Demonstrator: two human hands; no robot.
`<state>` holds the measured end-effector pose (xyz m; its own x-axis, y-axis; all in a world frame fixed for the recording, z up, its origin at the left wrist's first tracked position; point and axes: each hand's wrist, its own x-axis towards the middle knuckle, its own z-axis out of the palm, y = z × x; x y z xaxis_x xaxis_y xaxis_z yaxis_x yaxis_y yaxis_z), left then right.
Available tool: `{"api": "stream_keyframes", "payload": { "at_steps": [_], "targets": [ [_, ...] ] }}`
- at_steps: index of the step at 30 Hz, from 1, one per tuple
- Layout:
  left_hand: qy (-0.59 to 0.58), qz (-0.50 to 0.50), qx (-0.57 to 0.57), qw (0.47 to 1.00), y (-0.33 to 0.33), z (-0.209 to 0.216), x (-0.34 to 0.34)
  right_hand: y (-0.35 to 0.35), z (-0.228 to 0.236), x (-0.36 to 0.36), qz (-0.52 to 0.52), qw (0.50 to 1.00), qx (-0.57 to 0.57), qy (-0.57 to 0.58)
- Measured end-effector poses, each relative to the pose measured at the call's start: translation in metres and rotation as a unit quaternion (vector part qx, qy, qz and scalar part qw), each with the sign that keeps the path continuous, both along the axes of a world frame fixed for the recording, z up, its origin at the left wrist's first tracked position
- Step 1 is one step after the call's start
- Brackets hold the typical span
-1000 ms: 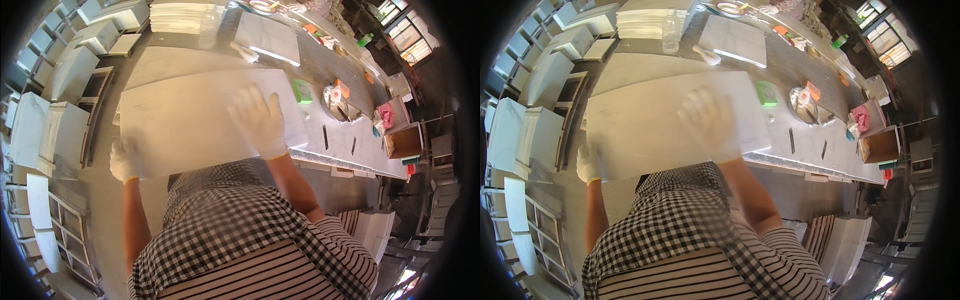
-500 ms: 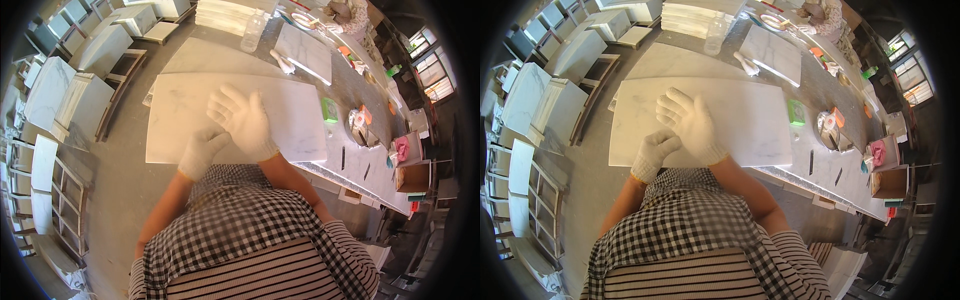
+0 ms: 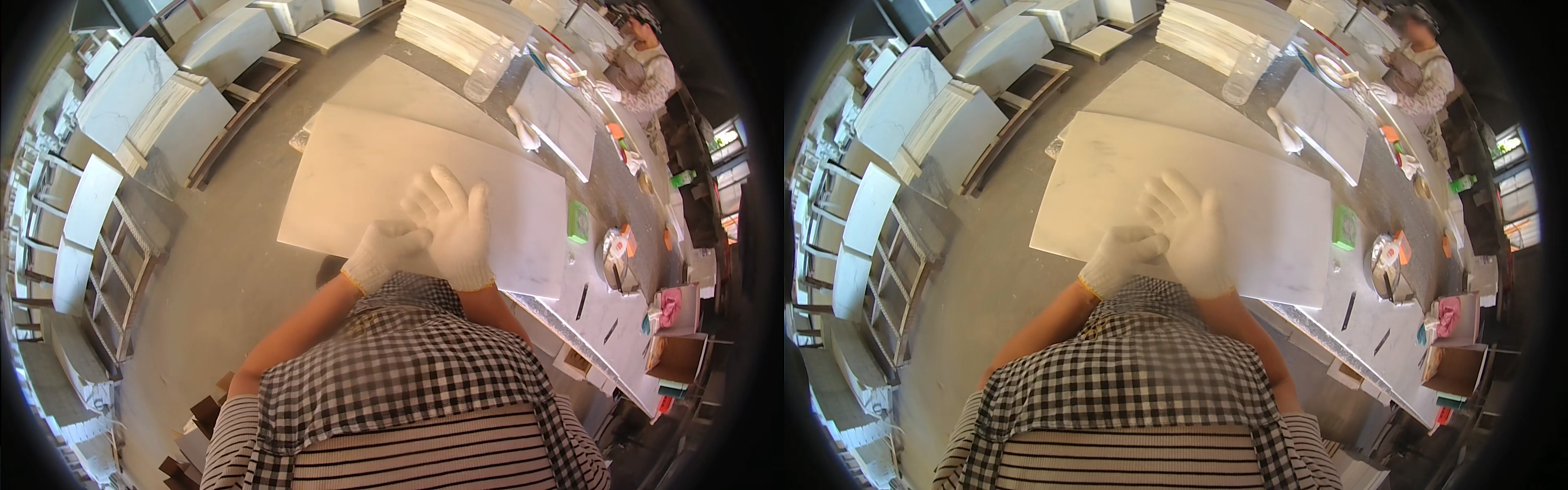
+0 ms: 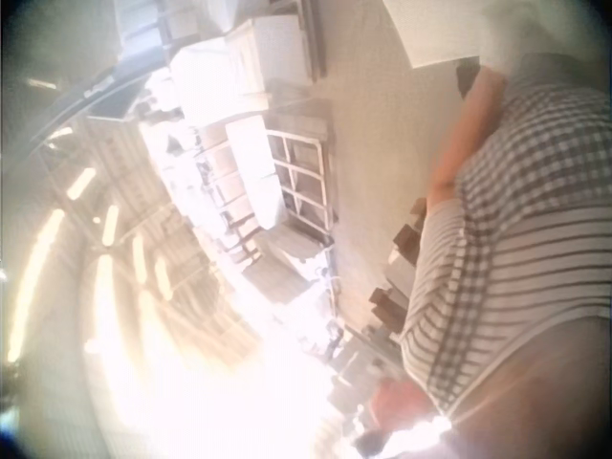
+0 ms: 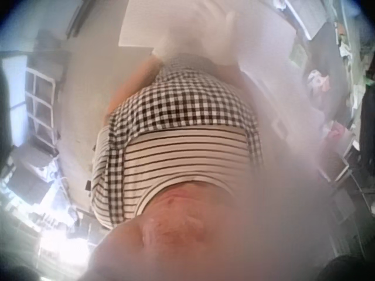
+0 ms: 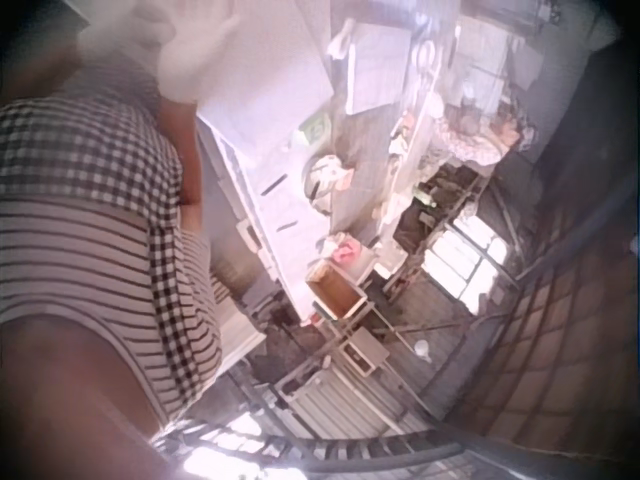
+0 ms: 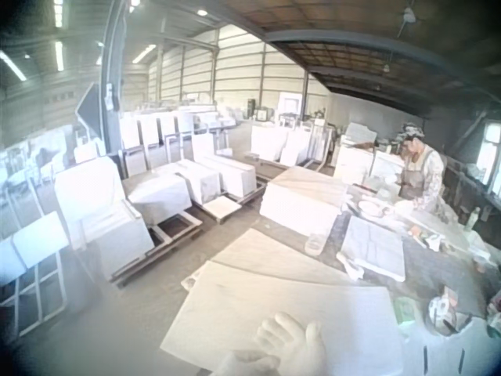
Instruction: The person picks up a white rectangular slab from a rack, places it on a worktable, and wipes its surface with a green sponge. The person then flips the slab and wipes the other side before returning it to the rack. This cycle repeats with additional slabs.
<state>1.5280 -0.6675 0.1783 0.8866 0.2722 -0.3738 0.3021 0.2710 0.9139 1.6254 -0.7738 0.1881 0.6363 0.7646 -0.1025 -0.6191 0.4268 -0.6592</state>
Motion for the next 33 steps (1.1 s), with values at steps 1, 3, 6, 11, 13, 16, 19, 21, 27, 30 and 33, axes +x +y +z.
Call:
{"api": "stream_keyframes", "payload": {
  "at_steps": [1,3,6,11,13,16,19,21,27,30,33],
  "targets": [
    [-0.009,0.004,0.001,1.000,-0.001,-0.002,0.000,-0.002,-0.003,0.000,-0.002,1.000,0.003,0.009],
    [-0.028,0.005,0.004,1.000,-0.002,-0.004,-0.001,-0.006,-0.008,0.001,-0.005,1.000,0.014,0.023],
    [0.001,-0.047,0.069,0.996,0.001,-0.006,-0.002,-0.012,-0.015,0.004,0.002,0.996,0.071,0.050],
    [0.000,-0.046,0.059,0.997,-0.001,-0.006,-0.004,-0.022,-0.031,0.011,-0.003,0.975,0.196,0.101],
    [-0.002,-0.053,0.057,0.997,-0.001,-0.007,-0.003,-0.026,-0.043,0.018,0.007,0.966,0.241,0.094],
    [-0.020,-0.014,0.003,1.000,-0.001,-0.015,-0.002,-0.040,-0.061,0.038,0.130,0.764,0.482,0.409],
    [-0.063,0.108,-0.121,0.985,0.006,-0.029,-0.007,-0.062,-0.066,0.073,0.250,0.202,0.611,0.723],
    [-0.037,0.167,-0.161,0.972,0.028,-0.036,-0.018,-0.074,-0.064,0.090,0.220,0.270,0.626,0.698],
    [-0.168,0.299,0.036,0.939,0.100,-0.034,-0.070,-0.136,-0.070,0.129,-0.049,0.966,0.237,-0.097],
    [-0.126,0.388,0.127,0.904,0.156,-0.038,-0.112,-0.155,-0.096,0.142,0.000,0.946,0.325,0.005],
    [-0.003,0.447,0.333,0.830,0.200,-0.059,-0.152,-0.178,-0.096,0.140,-0.006,0.957,0.283,-0.064]
  ]
}}
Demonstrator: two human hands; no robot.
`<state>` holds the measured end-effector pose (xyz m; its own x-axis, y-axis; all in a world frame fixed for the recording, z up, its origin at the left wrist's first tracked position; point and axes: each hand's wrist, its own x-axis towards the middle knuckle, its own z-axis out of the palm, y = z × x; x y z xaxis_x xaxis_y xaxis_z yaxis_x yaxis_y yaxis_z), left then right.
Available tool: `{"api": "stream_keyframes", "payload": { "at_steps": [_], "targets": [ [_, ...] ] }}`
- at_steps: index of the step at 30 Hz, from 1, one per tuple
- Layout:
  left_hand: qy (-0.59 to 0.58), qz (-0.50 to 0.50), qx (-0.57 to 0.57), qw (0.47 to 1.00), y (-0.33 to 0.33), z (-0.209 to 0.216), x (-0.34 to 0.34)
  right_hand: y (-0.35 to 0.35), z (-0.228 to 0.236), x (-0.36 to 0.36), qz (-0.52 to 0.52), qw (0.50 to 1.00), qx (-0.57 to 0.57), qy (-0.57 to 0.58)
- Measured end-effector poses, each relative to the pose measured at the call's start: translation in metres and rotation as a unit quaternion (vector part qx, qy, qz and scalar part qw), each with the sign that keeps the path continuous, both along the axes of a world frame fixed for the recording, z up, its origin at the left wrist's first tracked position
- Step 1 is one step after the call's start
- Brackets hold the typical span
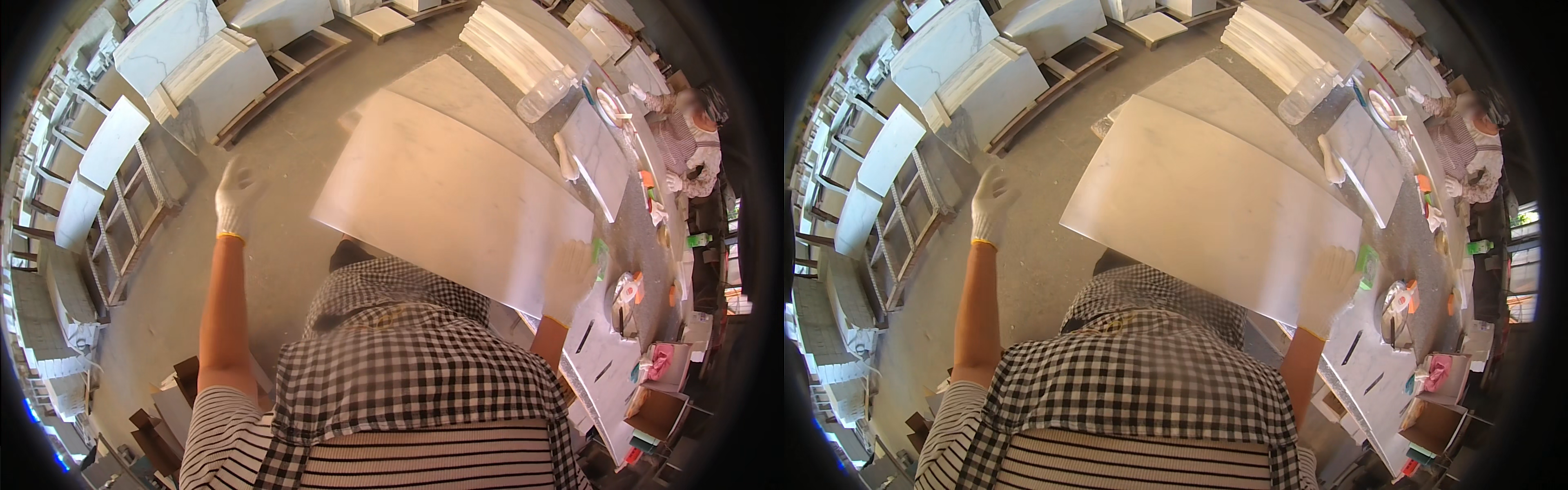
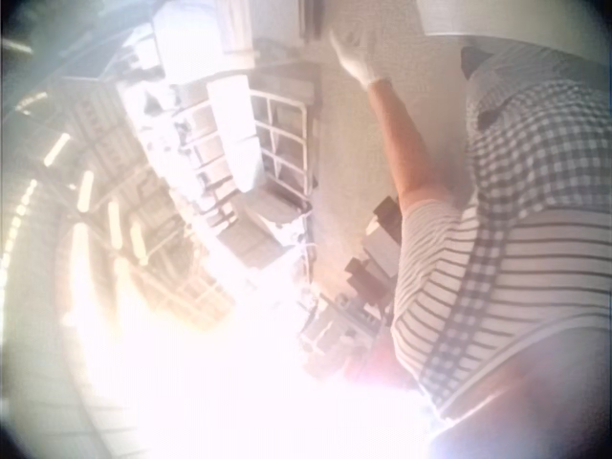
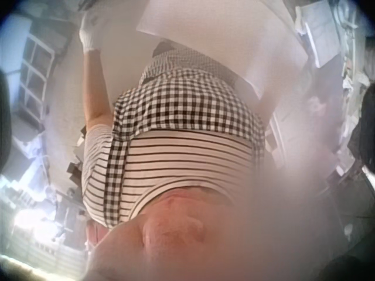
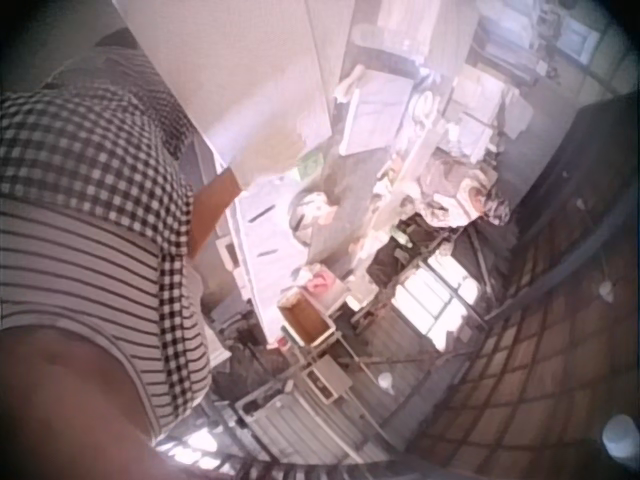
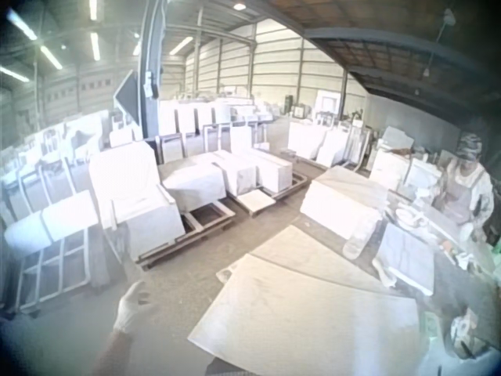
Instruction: The person picks up a white rectangular slab from a rack, places it on a worktable, and wipes its surface with a green sponge. The person then flips the slab and wipes the other side before returning it to the rack. This cycle repeats with additional slabs.
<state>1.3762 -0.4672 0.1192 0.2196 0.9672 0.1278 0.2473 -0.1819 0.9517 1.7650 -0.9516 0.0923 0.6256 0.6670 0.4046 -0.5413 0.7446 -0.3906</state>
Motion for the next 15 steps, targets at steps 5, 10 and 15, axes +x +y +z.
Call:
{"api": "stream_keyframes", "payload": {
  "at_steps": [5,10,15],
  "targets": [
    [0.347,0.083,-0.040,0.933,0.053,-0.003,-0.050,-0.016,0.029,-0.013,-0.391,0.845,-0.292,0.219],
    [0.432,0.086,-0.006,0.898,0.049,-0.008,-0.015,-0.019,0.024,0.005,-0.125,0.972,-0.163,-0.113],
    [0.318,-0.110,-0.026,0.941,0.000,-0.016,0.058,-0.031,0.000,-0.008,-0.443,0.760,-0.474,0.023]
  ]
}}
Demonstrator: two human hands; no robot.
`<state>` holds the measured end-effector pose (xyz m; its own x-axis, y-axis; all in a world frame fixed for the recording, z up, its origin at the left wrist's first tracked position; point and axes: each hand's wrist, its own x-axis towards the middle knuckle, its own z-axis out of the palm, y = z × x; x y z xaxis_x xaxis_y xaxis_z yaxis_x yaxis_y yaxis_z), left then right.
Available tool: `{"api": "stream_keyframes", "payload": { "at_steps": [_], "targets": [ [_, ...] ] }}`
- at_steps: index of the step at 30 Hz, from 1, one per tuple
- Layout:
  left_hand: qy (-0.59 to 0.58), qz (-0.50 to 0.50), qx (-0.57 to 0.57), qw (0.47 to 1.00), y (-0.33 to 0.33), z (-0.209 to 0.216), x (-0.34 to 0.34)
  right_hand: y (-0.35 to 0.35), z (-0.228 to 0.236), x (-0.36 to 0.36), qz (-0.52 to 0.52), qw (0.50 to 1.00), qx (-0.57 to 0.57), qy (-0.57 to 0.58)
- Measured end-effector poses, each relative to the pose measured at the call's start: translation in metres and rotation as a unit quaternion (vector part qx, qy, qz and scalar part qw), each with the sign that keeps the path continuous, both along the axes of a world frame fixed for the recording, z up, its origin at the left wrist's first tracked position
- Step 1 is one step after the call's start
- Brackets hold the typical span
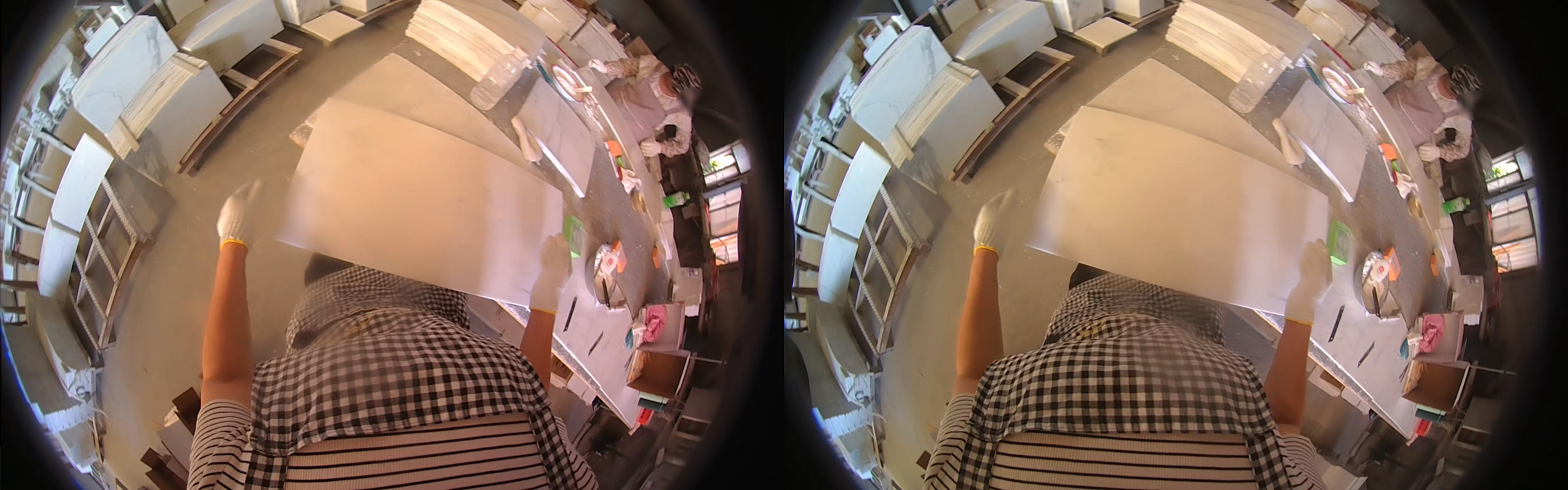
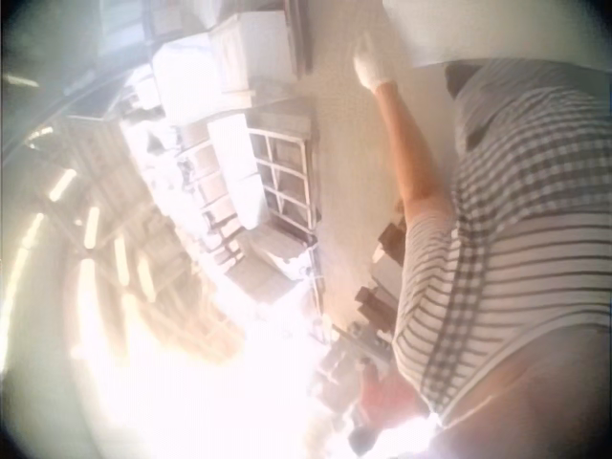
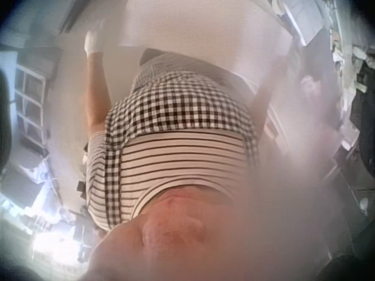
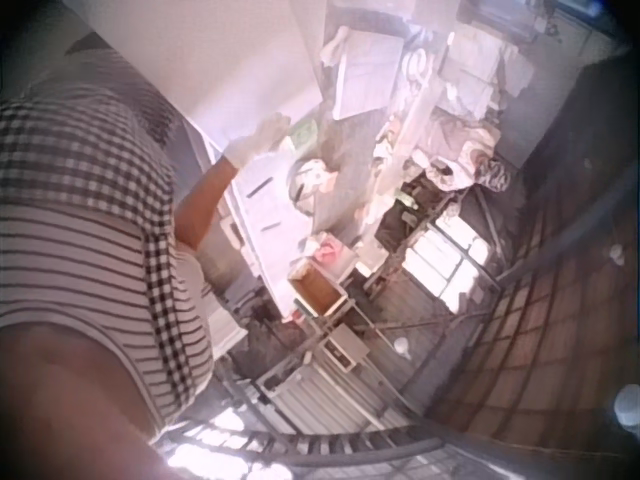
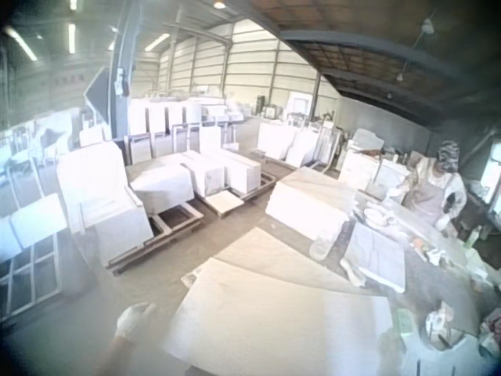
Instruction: The person picks up a white rectangular slab from a rack, places it on a worktable, and wipes its surface with a green sponge. The person then flips the slab and wipes the other side before returning it to the rack. This cycle repeats with additional slabs.
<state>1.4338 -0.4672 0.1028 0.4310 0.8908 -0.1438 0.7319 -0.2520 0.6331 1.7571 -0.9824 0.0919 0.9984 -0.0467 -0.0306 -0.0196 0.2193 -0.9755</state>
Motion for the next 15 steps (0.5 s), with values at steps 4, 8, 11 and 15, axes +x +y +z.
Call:
{"api": "stream_keyframes", "payload": {
  "at_steps": [4,8,11,15],
  "targets": [
    [0.014,-0.038,-0.067,0.997,-0.047,0.014,0.052,0.004,0.005,-0.013,-0.023,0.974,-0.213,-0.078],
    [0.079,0.001,0.000,0.997,-0.064,0.025,0.074,0.007,0.020,-0.022,-0.017,0.929,-0.345,-0.136],
    [0.068,0.007,-0.001,0.998,-0.061,0.023,0.073,0.018,0.013,-0.033,0.009,0.818,-0.516,-0.254],
    [0.058,0.029,-0.010,0.998,-0.059,0.011,0.072,0.074,-0.015,-0.052,0.077,0.835,-0.464,-0.287]
  ]
}}
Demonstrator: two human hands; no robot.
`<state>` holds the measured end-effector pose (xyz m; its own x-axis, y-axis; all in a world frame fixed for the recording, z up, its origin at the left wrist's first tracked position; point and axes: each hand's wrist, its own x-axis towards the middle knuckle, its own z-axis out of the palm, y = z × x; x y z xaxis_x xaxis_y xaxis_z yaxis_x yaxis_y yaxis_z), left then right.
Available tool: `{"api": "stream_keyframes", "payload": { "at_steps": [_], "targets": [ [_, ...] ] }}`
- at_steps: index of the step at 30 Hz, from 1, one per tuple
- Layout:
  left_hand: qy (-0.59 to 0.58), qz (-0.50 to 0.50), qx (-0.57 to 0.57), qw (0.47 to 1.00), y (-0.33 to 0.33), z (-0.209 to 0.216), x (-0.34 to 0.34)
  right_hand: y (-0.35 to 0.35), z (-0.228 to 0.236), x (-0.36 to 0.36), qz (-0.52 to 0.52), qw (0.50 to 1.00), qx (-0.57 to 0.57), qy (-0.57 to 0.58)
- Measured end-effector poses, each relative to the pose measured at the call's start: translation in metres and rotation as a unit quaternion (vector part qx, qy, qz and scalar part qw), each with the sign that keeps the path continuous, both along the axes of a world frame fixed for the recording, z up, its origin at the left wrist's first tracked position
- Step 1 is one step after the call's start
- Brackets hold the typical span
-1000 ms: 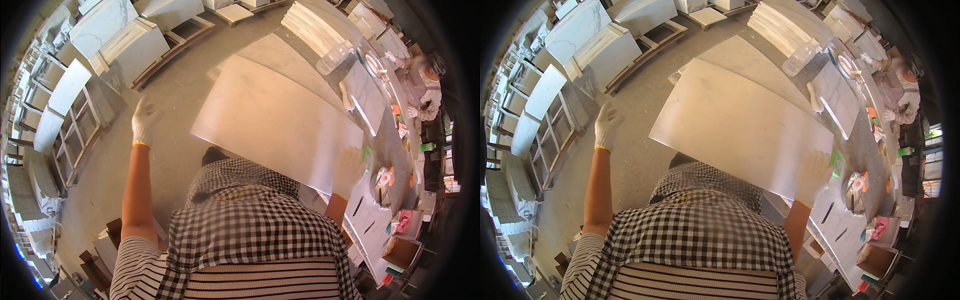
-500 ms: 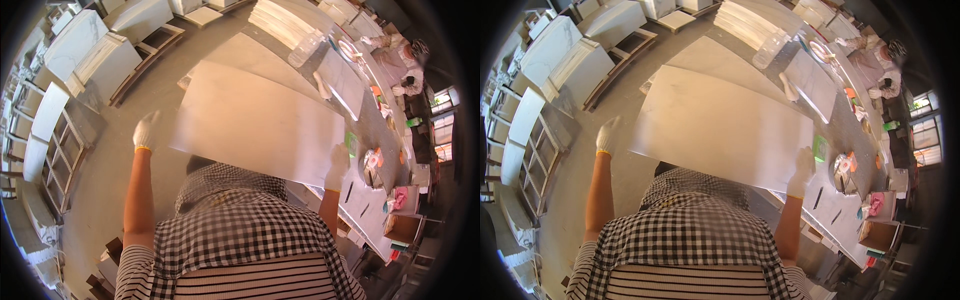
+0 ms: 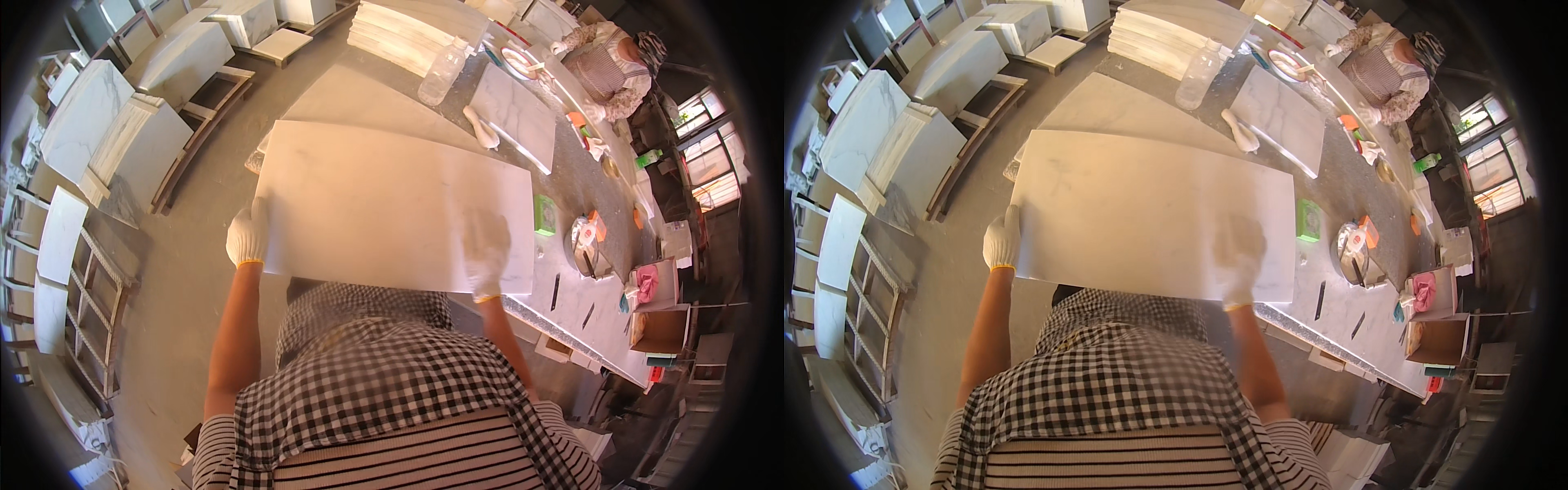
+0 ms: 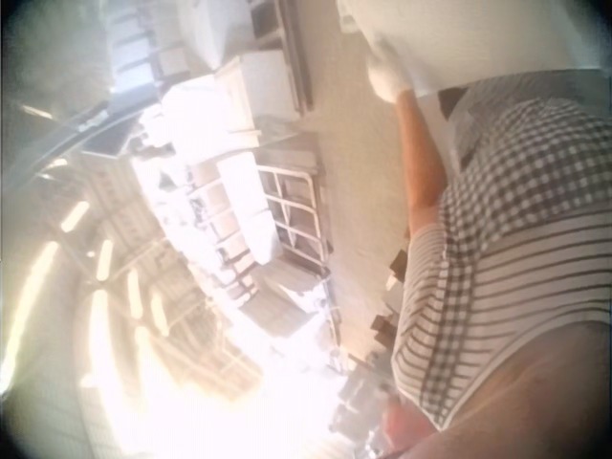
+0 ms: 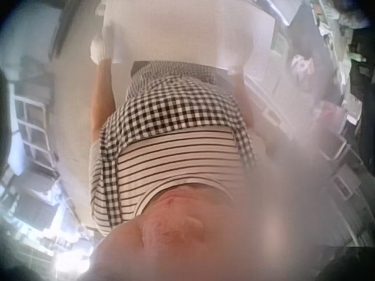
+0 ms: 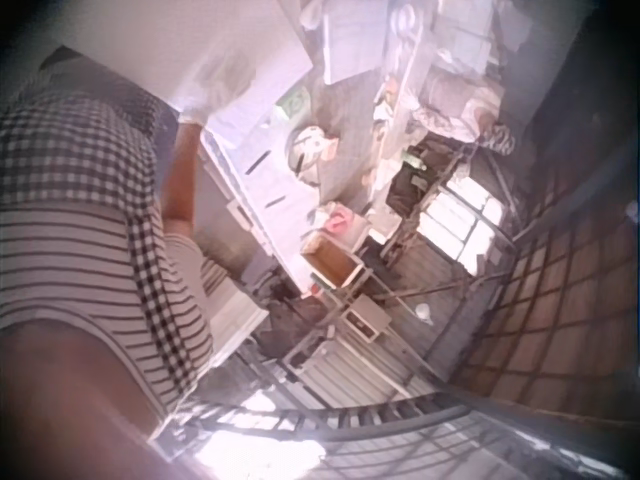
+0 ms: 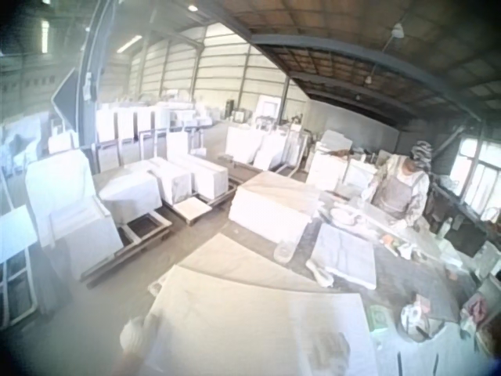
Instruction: The person picks up a white rectangular slab from a rack, places it on a worktable, and wipes its surface with a green sponge. The person then flips the slab and wipes the other side before returning it to the rack. This cycle repeats with additional slabs.
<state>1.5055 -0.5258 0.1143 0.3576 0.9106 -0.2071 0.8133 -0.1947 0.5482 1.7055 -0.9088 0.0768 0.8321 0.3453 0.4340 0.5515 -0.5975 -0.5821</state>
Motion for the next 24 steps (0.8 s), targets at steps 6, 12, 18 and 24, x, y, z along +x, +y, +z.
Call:
{"api": "stream_keyframes", "payload": {
  "at_steps": [6,12,18,24],
  "targets": [
    [-0.071,0.032,0.009,0.997,-0.004,-0.025,0.003,0.110,0.024,-0.069,0.155,0.955,-0.227,-0.114],
    [-0.079,0.034,0.006,0.996,-0.001,-0.042,0.004,0.184,0.050,-0.092,0.330,0.872,-0.309,-0.186],
    [-0.116,0.055,0.012,0.992,-0.006,-0.046,0.005,0.182,0.046,-0.001,0.161,0.908,-0.260,-0.286],
    [-0.155,0.061,0.027,0.986,-0.007,-0.053,0.005,0.171,0.054,0.062,0.078,0.960,-0.224,-0.149]
  ]
}}
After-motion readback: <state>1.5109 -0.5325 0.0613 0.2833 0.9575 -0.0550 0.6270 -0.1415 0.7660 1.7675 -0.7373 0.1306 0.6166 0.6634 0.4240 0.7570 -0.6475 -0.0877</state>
